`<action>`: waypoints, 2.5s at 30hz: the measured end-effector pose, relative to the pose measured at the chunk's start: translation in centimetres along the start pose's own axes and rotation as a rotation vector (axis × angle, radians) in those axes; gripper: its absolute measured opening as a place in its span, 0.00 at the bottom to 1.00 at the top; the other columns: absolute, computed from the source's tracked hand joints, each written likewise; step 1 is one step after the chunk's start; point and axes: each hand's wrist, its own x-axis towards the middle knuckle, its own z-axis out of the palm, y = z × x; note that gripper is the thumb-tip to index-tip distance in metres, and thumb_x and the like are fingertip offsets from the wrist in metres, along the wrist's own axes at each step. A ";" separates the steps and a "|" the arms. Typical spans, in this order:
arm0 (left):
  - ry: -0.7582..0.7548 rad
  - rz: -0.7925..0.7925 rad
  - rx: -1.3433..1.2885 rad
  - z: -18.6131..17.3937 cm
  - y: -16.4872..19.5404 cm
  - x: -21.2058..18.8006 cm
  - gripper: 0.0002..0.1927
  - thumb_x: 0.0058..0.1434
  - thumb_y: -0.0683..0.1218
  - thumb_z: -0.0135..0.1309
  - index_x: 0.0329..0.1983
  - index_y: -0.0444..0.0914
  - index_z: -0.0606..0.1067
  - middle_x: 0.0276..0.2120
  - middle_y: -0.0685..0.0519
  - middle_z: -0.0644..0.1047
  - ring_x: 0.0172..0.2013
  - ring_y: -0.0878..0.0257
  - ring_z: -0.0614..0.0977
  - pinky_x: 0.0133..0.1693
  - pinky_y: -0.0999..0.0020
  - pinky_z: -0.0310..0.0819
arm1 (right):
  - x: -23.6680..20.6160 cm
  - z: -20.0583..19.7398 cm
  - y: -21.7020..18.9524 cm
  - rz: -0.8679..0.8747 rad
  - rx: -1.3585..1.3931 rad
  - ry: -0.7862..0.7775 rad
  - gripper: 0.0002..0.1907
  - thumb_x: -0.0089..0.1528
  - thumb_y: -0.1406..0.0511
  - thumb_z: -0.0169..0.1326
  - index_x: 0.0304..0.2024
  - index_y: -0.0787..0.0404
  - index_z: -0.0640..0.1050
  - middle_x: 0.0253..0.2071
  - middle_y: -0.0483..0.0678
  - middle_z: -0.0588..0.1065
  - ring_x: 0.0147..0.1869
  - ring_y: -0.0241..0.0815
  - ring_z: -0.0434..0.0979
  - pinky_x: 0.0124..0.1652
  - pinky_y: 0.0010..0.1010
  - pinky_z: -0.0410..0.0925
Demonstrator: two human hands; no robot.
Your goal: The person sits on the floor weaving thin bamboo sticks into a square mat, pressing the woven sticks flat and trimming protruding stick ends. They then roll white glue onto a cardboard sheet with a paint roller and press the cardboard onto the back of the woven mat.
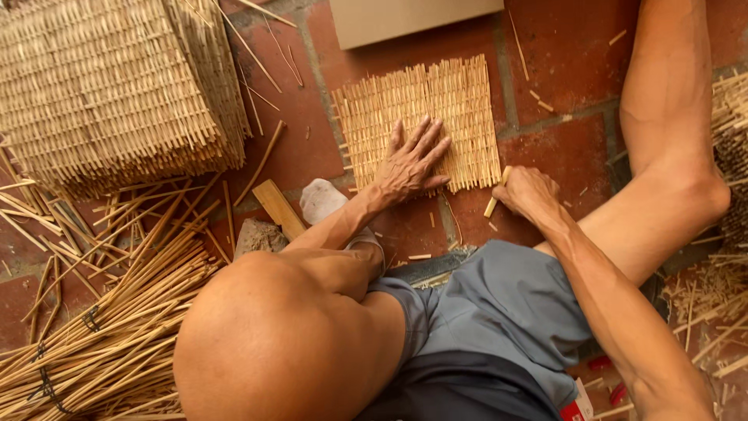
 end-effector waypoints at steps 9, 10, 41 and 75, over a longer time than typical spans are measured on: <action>-0.116 -0.010 -0.055 -0.5 -0.4 1.1 0.46 0.63 0.77 0.42 0.77 0.49 0.57 0.77 0.48 0.50 0.76 0.50 0.45 0.70 0.34 0.23 | 1.4 -1.3 2.1 0.080 -0.167 0.070 0.07 0.60 0.70 0.55 0.31 0.70 0.80 0.25 0.54 0.77 0.29 0.50 0.79 0.30 0.46 0.74; -0.168 -0.037 -0.056 -0.6 -0.2 1.2 0.45 0.64 0.77 0.41 0.77 0.49 0.57 0.78 0.48 0.49 0.77 0.50 0.45 0.70 0.33 0.23 | 1.4 -1.7 2.0 0.065 -0.016 0.130 0.08 0.57 0.72 0.55 0.38 0.70 0.78 0.24 0.54 0.77 0.28 0.49 0.79 0.31 0.44 0.73; -0.059 0.089 -0.049 1.4 2.6 3.9 0.47 0.61 0.81 0.41 0.80 0.59 0.51 0.79 0.54 0.46 0.78 0.49 0.45 0.70 0.28 0.24 | 12.0 -7.4 -7.4 -0.375 1.301 0.563 0.14 0.71 0.58 0.59 0.43 0.65 0.82 0.28 0.47 0.76 0.28 0.37 0.77 0.29 0.34 0.75; 0.153 0.027 0.033 1.9 3.9 5.4 0.42 0.65 0.76 0.47 0.75 0.51 0.65 0.72 0.47 0.62 0.73 0.43 0.56 0.69 0.26 0.38 | 9.5 -7.7 -7.3 -0.425 0.916 0.566 0.14 0.73 0.59 0.53 0.49 0.63 0.81 0.33 0.47 0.80 0.36 0.36 0.80 0.37 0.32 0.75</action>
